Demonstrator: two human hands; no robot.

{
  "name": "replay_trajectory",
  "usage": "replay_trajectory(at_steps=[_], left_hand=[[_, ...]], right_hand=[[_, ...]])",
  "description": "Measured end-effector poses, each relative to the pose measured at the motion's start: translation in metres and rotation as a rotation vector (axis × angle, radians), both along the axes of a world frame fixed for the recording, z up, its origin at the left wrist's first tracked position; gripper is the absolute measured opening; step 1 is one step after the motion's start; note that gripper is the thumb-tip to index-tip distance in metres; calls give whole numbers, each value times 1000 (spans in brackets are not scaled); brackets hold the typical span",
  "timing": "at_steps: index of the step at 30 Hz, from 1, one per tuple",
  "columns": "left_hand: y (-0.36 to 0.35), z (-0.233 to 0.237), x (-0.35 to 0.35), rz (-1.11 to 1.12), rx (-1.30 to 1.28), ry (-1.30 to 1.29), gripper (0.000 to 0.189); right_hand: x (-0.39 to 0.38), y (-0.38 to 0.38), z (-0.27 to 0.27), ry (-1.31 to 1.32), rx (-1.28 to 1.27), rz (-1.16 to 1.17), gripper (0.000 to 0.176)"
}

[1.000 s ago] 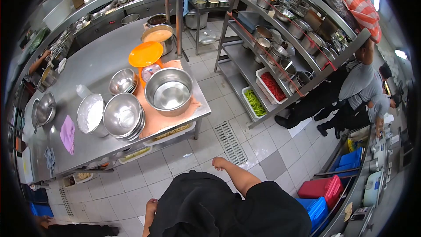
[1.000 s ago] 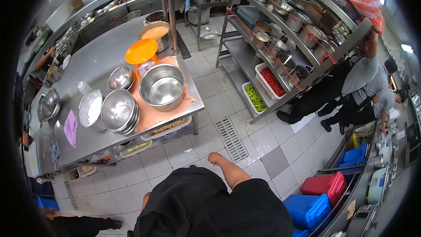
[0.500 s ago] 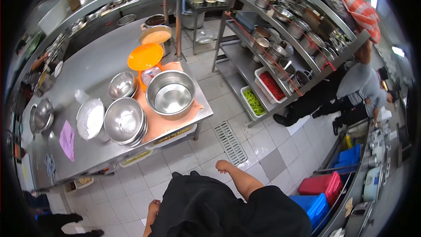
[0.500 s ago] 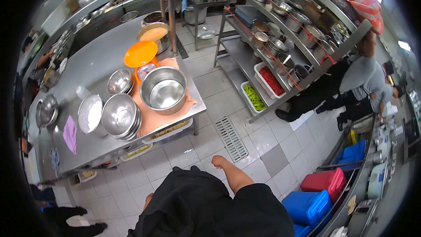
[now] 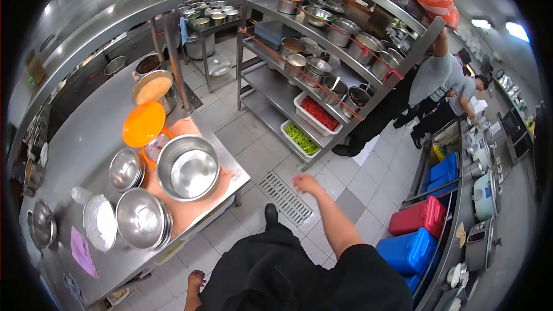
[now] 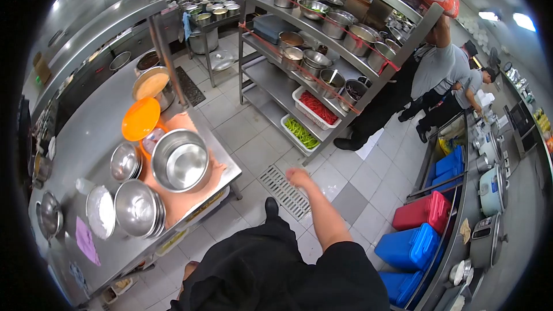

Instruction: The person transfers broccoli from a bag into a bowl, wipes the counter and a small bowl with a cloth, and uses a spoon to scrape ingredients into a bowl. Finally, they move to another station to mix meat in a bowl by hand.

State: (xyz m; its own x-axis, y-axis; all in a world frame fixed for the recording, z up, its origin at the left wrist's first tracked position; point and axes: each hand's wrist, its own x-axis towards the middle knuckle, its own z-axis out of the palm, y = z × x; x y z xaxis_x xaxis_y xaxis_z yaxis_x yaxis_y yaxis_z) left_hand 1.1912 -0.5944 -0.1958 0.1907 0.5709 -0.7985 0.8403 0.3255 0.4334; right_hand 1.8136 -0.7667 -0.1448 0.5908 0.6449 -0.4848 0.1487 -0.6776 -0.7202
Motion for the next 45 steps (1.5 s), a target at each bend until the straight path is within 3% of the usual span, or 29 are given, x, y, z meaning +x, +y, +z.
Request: replay_trajectory(at_steps=[2, 4, 6, 8, 10, 14, 16, 17, 18, 21, 22, 24, 26, 28, 29, 32, 33, 35, 38, 41, 43, 45], left_hand=[[15, 10, 35, -56, 18, 91, 15], [25, -3, 60, -44, 38, 53, 17], [27, -9, 95, -81, -12, 53, 18], [20, -12, 133, -51, -33, 32, 17], [13, -13, 165, -11, -60, -12, 17], [15, -29, 228, 91, -73, -93, 19], [18, -24, 254, 22, 17, -192, 19], [19, -18, 265, 44, -11, -144, 20], [21, -11, 271, 50, -13, -136, 20], [26, 5, 281, 94, -29, -50, 21], [30, -5, 274, 90, -34, -51, 21], [30, -32, 252, -22, -28, -80, 21], [27, -39, 245, 102, -97, -94, 21], [20, -73, 225, -94, -6, -149, 21], [15, -66, 227, -130, 67, -187, 19], [20, -44, 237, -231, 168, -284, 17], [22, -29, 249, -230, 169, -285, 17], [27, -4, 275, 63, -12, -93, 17], [27, 4, 283, 32, 69, -92, 17], [37, -9, 277, -30, 30, -112, 16], [40, -19, 271, -77, 9, -98, 16], [35, -24, 263, -153, 125, -189, 17]], right_hand=[[62, 8, 62, -68, 136, -170, 21], [127, 15, 120, -344, 173, -225, 20], [196, 21, 158, -395, 291, -341, 17], [305, 26, 131, -741, 397, -332, 16], [349, 39, 160, -782, 355, -394, 16], [419, 76, 180, -595, 338, -467, 22], [465, 90, 166, -804, 98, -420, 26], [478, 93, 160, -1105, 35, -348, 32], [482, 99, 159, -1098, 35, -341, 32], [483, 101, 166, -1050, -371, -195, 39], [480, 100, 175, -1051, -378, -196, 39], [471, 99, 186, -945, -686, 7, 44], [490, 92, 171, -925, -641, 7, 46], [480, 83, 183, -921, -413, 28, 40], [478, 78, 185, -921, -417, 29, 40], [476, 66, 193, -934, -113, -177, 37], [475, 62, 198, -1005, -105, -201, 37], [472, 55, 207, -1142, -107, -242, 37], [462, 46, 219, -1351, -226, -252, 37], [438, 42, 227, -1360, -272, -241, 37], [411, 44, 232, -764, -13, -349, 43], [386, 43, 241, -752, -32, -314, 39]])
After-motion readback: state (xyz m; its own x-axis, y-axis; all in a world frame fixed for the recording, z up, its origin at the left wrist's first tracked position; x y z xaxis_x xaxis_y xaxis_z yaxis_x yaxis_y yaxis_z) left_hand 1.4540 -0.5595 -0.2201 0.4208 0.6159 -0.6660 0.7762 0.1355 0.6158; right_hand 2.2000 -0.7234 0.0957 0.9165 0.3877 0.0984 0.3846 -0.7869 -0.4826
